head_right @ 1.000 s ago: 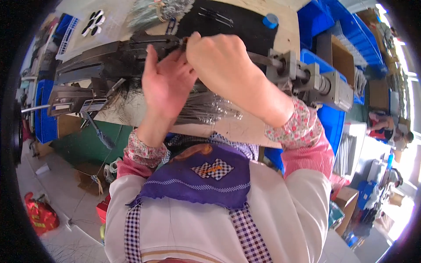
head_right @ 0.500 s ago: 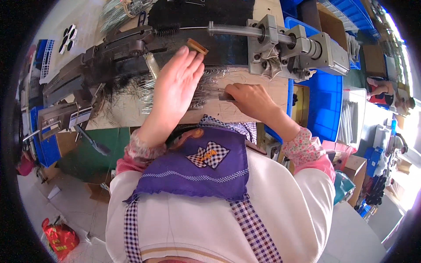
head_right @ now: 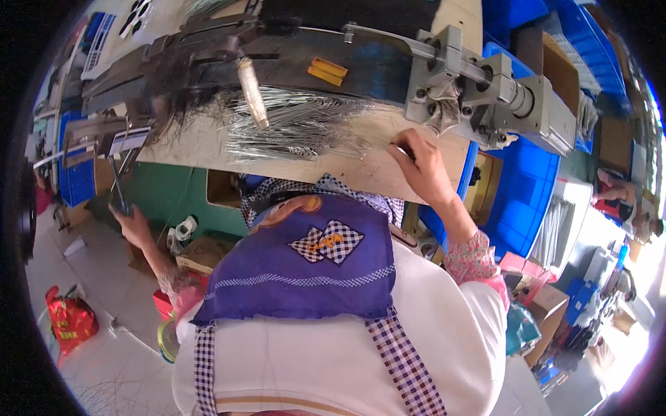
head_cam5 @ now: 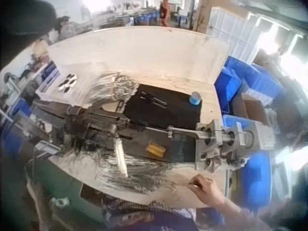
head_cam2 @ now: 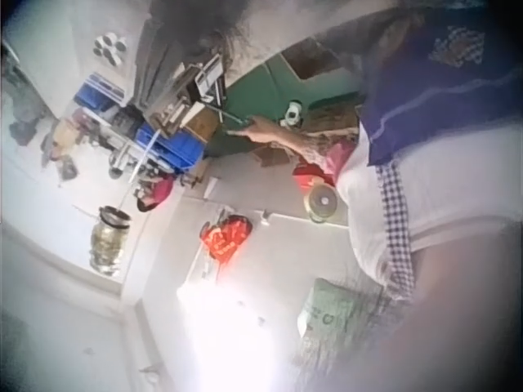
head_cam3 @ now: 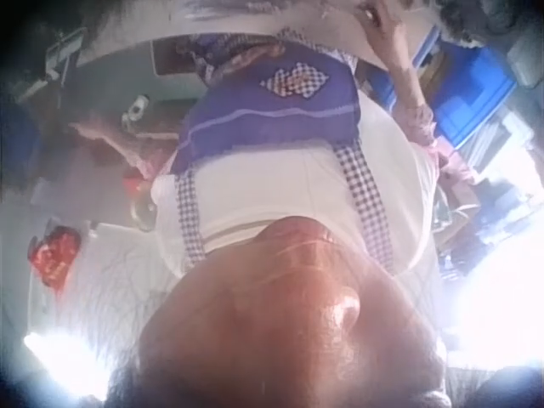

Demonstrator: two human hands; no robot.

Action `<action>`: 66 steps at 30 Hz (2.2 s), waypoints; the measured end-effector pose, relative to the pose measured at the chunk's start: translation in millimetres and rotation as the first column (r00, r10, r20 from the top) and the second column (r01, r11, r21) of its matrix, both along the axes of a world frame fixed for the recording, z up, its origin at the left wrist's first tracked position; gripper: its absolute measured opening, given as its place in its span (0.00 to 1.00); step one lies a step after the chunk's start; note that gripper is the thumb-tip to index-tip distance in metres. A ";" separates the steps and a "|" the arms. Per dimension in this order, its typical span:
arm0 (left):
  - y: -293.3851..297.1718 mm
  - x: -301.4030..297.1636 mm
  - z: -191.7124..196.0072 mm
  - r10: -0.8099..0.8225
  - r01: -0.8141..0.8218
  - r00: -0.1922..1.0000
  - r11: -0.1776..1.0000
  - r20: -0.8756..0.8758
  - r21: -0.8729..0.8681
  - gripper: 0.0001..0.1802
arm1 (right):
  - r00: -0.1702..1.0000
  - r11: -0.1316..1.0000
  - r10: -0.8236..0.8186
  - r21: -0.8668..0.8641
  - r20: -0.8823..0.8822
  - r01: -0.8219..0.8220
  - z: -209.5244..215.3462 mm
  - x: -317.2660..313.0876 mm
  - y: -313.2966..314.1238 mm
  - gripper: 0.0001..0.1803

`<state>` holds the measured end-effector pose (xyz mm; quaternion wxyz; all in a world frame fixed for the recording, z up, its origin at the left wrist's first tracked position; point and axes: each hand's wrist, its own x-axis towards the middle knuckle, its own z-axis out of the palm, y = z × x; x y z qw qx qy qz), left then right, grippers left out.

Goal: Manually assembling and crimping wire brush components using a workshop machine.

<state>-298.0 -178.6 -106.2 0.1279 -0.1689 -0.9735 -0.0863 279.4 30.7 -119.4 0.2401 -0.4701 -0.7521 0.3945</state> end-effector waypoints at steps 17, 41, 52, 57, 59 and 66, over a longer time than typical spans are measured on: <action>159.1 297.3 119.9 -0.652 0.512 -0.580 0.173 0.487 0.842 0.16 | 0.926 0.877 0.297 0.451 -0.235 -0.166 155.7 -86.9 24.9 0.06; 157.9 179.5 70.0 -0.928 -0.682 -0.373 0.261 -0.018 0.683 0.14 | 0.911 0.628 0.140 0.677 0.388 -0.384 123.1 -116.2 109.6 0.09; 298.5 300.1 45.0 -0.748 0.486 -0.431 0.278 0.504 0.829 0.14 | 0.835 0.773 0.226 0.430 0.501 -0.467 121.7 -131.1 214.3 0.14; 294.3 285.7 64.0 -0.949 0.761 -0.205 -0.002 0.238 0.648 0.09 | 0.809 0.569 0.324 0.583 0.490 -0.580 128.9 -95.7 133.7 0.09; 285.3 277.5 82.8 -0.995 0.951 -0.089 -0.071 0.047 0.301 0.06 | 0.812 0.499 0.343 0.641 0.472 -0.583 118.1 -107.4 141.9 0.09; 268.3 230.6 92.1 -0.852 0.959 -0.067 -0.200 -0.519 0.203 0.09 | 0.912 0.629 0.400 0.698 0.086 -0.342 106.4 -139.3 148.0 0.11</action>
